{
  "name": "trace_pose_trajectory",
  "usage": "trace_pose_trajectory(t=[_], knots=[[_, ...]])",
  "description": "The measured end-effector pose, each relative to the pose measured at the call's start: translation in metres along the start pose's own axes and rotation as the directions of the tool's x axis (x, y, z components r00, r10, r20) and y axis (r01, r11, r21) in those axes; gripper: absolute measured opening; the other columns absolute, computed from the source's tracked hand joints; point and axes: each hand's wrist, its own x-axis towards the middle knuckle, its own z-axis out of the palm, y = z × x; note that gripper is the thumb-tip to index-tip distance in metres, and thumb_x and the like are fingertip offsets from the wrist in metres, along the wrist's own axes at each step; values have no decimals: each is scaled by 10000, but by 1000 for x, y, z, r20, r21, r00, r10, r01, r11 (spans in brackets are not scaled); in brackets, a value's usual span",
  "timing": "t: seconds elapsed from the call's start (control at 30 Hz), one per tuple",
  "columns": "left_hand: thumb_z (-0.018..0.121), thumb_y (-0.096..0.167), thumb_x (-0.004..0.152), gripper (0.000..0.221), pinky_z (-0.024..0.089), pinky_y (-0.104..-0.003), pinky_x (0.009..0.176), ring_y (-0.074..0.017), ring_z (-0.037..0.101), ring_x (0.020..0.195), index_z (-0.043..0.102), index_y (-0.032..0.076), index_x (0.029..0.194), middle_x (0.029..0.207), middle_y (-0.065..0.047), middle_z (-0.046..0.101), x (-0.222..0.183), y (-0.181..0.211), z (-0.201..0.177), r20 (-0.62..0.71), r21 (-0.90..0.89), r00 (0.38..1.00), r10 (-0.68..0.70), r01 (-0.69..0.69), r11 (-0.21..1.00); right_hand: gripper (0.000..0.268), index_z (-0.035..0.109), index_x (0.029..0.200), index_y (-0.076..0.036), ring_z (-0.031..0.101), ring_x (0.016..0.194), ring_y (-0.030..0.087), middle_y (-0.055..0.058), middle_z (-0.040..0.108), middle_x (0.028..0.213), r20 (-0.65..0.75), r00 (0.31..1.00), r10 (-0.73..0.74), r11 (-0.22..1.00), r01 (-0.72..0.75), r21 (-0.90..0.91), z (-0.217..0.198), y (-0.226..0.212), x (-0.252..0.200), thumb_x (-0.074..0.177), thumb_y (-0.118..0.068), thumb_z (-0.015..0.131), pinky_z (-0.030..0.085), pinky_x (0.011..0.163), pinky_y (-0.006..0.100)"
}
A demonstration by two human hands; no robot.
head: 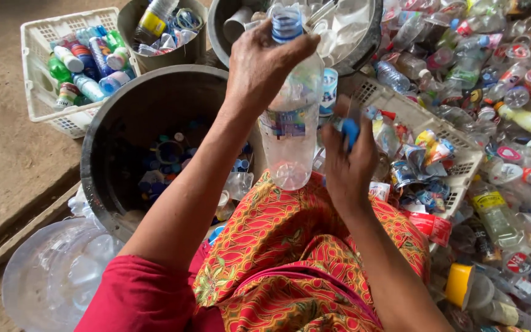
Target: Sorting plastic bottles by removing caps and labels and placing them in separate containers
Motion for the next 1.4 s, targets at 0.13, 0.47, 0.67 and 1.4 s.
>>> trace_pose_trajectory(t=[0.13, 0.47, 0.67, 1.4], knots=[[743, 339, 782, 334, 566, -258, 685, -127, 696, 723, 732, 48, 944, 828, -30, 755, -4, 2, -15, 126, -122, 991, -40, 55, 991, 333, 715, 1145, -97, 401, 370, 56, -36, 614, 719, 310, 841, 443, 477, -514, 713, 12, 17, 34, 879, -279, 801, 291, 322, 241], [718, 199, 828, 202, 539, -251, 865, -104, 639, 869, 741, 56, 969, 941, 2, 726, -24, 38, -10, 496, -496, 864, 79, 207, 843, 229, 637, 922, -43, 354, 306, 83, 29, 532, 503, 631, 678, 377, 233, -729, 644, -59, 48, 32, 840, -154, 820, 234, 257, 241], [720, 224, 817, 268, 518, -258, 843, -119, 630, 836, 741, 15, 985, 914, -20, 720, -40, 34, 53, 561, -519, 828, -17, 368, 771, 61, 683, 916, -74, 404, 414, 31, -19, 611, 634, 142, 804, 577, 545, -510, 666, -75, 196, -13, 911, -37, 732, 278, 349, 209], [715, 113, 758, 231, 484, -219, 693, -90, 571, 715, 736, 19, 969, 829, -6, 692, 2, -28, 250, 696, -477, 718, -17, 480, 737, 273, 635, 1042, -38, 652, 731, 225, 87, 668, 907, -207, 386, 899, 398, -520, 756, -163, 332, -103, 993, -256, 476, 542, 650, 349]])
